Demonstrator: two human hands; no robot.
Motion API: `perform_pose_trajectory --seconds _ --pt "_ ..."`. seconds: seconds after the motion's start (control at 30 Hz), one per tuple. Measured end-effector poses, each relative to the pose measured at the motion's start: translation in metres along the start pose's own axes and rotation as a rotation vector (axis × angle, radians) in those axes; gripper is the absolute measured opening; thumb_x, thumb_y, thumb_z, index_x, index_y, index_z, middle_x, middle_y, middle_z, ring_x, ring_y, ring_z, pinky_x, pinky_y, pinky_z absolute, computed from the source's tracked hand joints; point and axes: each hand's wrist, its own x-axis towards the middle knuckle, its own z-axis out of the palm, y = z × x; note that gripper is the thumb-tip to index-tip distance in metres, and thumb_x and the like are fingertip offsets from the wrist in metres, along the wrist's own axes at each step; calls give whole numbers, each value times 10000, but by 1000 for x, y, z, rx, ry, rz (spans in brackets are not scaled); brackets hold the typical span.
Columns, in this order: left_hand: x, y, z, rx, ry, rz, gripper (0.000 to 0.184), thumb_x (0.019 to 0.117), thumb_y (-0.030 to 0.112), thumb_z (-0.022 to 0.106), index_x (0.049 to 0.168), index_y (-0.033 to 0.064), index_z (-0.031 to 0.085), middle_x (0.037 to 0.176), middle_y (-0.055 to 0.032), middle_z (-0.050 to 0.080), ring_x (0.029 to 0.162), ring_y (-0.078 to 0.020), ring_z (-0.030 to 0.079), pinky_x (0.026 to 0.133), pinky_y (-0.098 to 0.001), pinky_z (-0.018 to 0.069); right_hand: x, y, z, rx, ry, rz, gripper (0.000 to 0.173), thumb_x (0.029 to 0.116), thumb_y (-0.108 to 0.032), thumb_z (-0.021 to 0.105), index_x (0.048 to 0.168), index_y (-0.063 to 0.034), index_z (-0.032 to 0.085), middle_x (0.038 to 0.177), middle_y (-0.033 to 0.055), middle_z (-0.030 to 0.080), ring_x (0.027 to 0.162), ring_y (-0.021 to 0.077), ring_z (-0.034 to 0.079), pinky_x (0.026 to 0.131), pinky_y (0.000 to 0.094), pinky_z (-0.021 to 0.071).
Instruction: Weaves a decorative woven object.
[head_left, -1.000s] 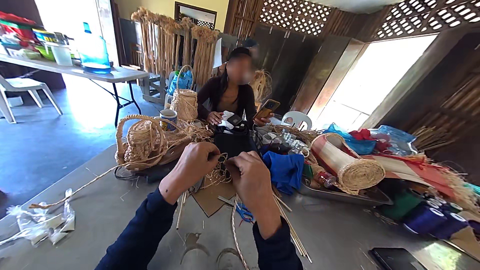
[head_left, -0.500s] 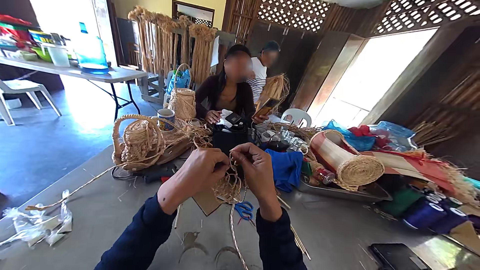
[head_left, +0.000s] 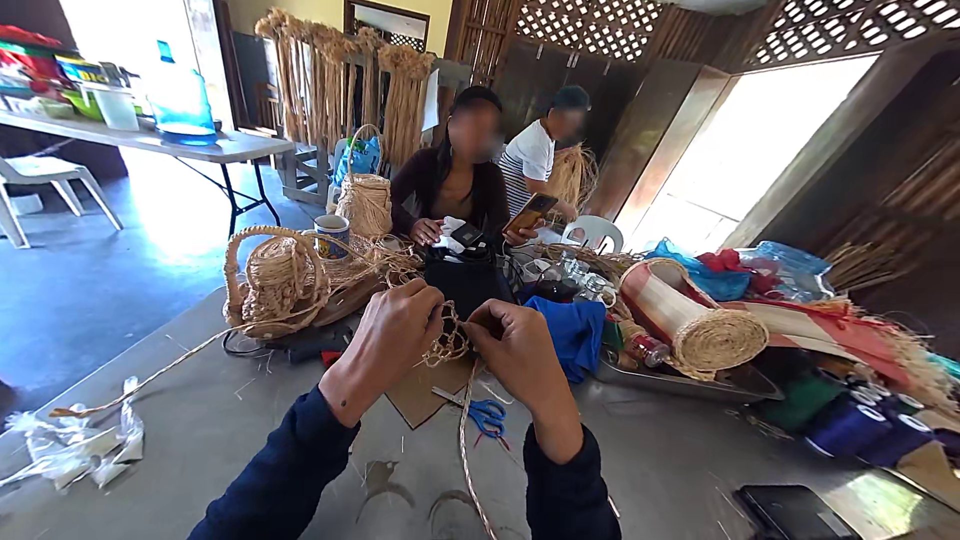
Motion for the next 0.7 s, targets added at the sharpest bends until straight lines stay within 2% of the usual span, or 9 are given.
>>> perform_pose_trajectory --seconds 0.13,0.2,0.27,0.43,0.57,0.7 --pt "-1 4 7 22 79 2 136 894 39 613 834 -4 727 715 -106 638 586 -205 629 542 -332 537 0 -7 9 -79 50 83 127 941 -184 700 919 -77 764 784 5 702 690 79 628 664 298 501" --pt "-1 4 7 14 100 -4 143 899 48 609 832 0 726 705 -97 625 580 -188 613 538 -311 523 0 -7 13 -89 94 90 121 942 -177 705 922 -85 782 797 8 728 709 93 659 679 326 523" --pt "-1 4 7 2 112 -13 142 903 52 610 832 6 725 713 -93 634 585 -173 614 542 -293 520 1 -8 15 -61 118 109 128 955 -163 688 931 -82 784 796 3 724 695 73 642 671 304 508" --pt "0 5 6 -71 83 -27 147 922 66 607 869 6 731 748 -91 656 626 -157 636 597 -275 544 5 -2 23 242 100 88 110 958 -78 672 974 -31 770 835 -2 735 709 -38 627 686 151 508" --pt "1 5 2 -137 41 -66 149 933 71 609 897 12 741 788 -83 670 659 -117 653 632 -237 560 9 6 20 468 50 128 86 954 -24 668 945 -10 752 707 -37 654 531 -41 481 506 135 399" --pt "3 1 -3 -137 30 -80 142 921 65 616 892 22 748 781 -79 669 655 -120 647 621 -247 551 8 10 17 487 33 55 94 958 -17 648 937 -16 739 695 -51 637 534 -47 499 514 127 429"
